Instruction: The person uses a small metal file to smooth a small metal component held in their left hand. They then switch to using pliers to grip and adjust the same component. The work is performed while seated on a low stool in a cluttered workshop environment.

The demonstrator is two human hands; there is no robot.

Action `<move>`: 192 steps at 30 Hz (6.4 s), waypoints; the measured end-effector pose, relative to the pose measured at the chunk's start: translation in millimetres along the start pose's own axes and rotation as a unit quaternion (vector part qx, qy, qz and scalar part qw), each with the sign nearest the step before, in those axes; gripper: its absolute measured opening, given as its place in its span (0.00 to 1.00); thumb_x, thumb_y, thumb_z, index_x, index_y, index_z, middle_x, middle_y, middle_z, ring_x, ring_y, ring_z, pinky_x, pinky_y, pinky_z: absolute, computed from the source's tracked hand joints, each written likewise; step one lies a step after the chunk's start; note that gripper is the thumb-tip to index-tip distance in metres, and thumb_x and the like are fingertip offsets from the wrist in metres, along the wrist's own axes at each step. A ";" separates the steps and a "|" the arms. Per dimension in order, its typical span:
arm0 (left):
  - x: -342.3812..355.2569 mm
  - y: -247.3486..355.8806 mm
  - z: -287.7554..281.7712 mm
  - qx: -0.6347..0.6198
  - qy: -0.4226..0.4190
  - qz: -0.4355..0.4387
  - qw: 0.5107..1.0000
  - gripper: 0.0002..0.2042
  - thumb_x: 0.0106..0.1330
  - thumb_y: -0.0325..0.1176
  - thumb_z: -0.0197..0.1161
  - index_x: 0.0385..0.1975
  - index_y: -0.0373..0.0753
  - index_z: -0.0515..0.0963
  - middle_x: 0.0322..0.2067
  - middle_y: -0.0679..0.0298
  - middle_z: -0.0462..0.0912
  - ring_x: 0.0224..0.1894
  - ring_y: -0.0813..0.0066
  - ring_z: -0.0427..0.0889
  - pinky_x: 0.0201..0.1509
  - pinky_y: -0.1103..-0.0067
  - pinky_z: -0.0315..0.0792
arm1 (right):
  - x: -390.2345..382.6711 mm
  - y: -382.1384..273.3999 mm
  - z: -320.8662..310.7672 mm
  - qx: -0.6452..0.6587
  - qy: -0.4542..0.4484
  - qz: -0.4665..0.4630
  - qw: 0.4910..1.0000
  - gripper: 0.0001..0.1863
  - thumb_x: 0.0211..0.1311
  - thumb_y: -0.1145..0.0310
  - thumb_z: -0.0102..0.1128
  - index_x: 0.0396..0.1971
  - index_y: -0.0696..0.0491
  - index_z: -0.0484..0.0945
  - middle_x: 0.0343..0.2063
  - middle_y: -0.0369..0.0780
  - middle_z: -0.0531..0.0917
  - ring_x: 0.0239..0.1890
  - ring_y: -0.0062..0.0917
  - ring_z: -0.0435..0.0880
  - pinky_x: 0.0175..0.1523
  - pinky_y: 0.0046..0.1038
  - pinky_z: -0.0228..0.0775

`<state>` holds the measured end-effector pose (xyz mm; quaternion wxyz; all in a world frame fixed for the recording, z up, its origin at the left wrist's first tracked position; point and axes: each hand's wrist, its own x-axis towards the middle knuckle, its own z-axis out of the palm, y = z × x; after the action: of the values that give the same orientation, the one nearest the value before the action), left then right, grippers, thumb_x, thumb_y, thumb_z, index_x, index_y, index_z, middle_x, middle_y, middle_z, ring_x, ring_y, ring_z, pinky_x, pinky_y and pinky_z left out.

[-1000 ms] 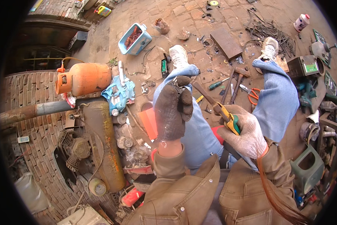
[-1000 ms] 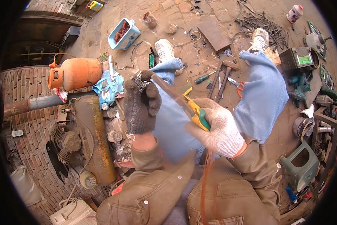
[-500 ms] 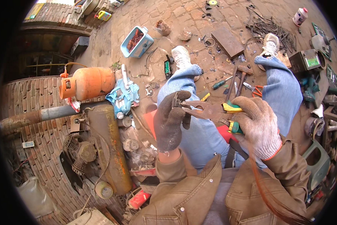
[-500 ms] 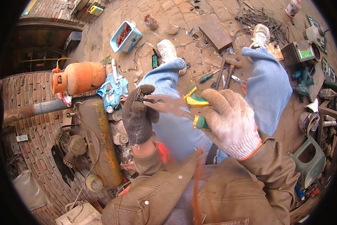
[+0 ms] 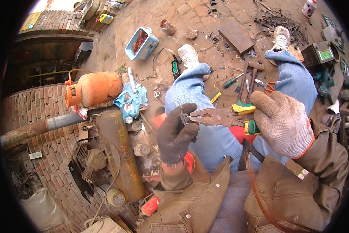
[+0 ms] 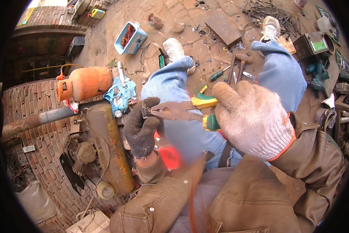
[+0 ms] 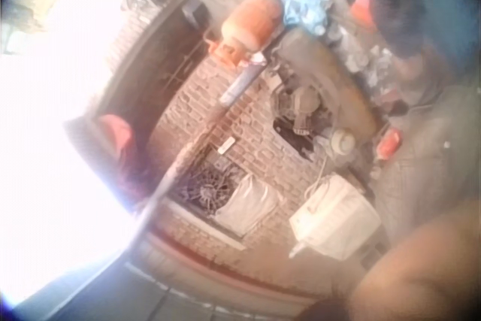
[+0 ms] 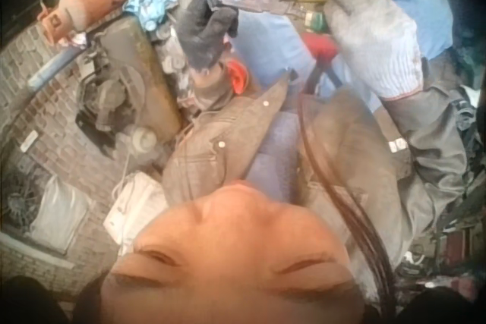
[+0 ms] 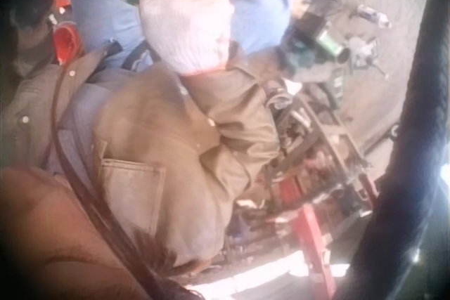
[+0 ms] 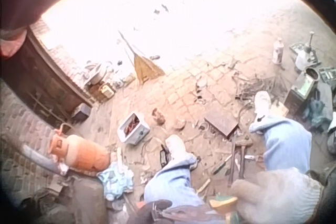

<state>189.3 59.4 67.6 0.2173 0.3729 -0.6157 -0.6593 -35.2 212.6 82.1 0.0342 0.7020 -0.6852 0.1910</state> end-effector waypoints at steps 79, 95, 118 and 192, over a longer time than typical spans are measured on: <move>-24.9 8.7 -4.2 0.012 -0.129 -0.002 0.992 0.19 0.73 0.34 0.56 0.55 0.22 0.73 0.32 0.55 0.84 0.30 0.72 0.84 0.33 0.78 0.78 | -10.1 3.7 -4.4 0.106 -0.041 -0.010 0.993 0.15 0.36 0.65 0.68 0.26 0.56 0.79 0.34 0.42 0.81 0.31 0.35 0.82 0.31 0.35 0.74; 0.7 -11.0 13.8 -0.220 -0.014 -0.134 0.966 0.25 0.75 0.46 0.51 0.53 0.25 0.73 0.24 0.65 0.74 0.20 0.70 0.76 0.20 0.77 0.69 | -23.2 12.5 7.6 0.260 -0.066 0.208 0.941 0.15 0.51 0.73 0.71 0.40 0.62 0.81 0.38 0.48 0.84 0.33 0.39 0.84 0.41 0.31 0.77; -13.8 -31.7 9.0 -0.448 -0.137 -0.122 0.875 0.25 0.75 0.44 0.50 0.53 0.22 0.71 0.21 0.64 0.70 0.13 0.69 0.71 0.12 0.75 0.66 | 26.3 -56.2 44.7 0.764 -0.032 0.420 0.489 0.16 0.58 0.68 0.71 0.42 0.61 0.83 0.33 0.35 0.85 0.35 0.15 0.81 0.41 0.21 0.74; 8.4 -25.6 50.5 -0.072 -0.063 0.021 0.995 0.28 0.64 0.32 0.70 0.62 0.28 0.70 0.35 0.59 0.82 0.35 0.75 0.79 0.42 0.79 0.75 | -63.0 6.4 11.8 0.295 -0.035 0.170 0.940 0.23 0.38 0.77 0.75 0.40 0.56 0.82 0.51 0.48 0.81 0.49 0.42 0.83 0.50 0.36 0.77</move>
<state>150.2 89.7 39.1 0.2183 0.3014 -0.5869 -0.7190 -38.1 268.3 50.0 -0.2309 0.5598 -0.7083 0.3627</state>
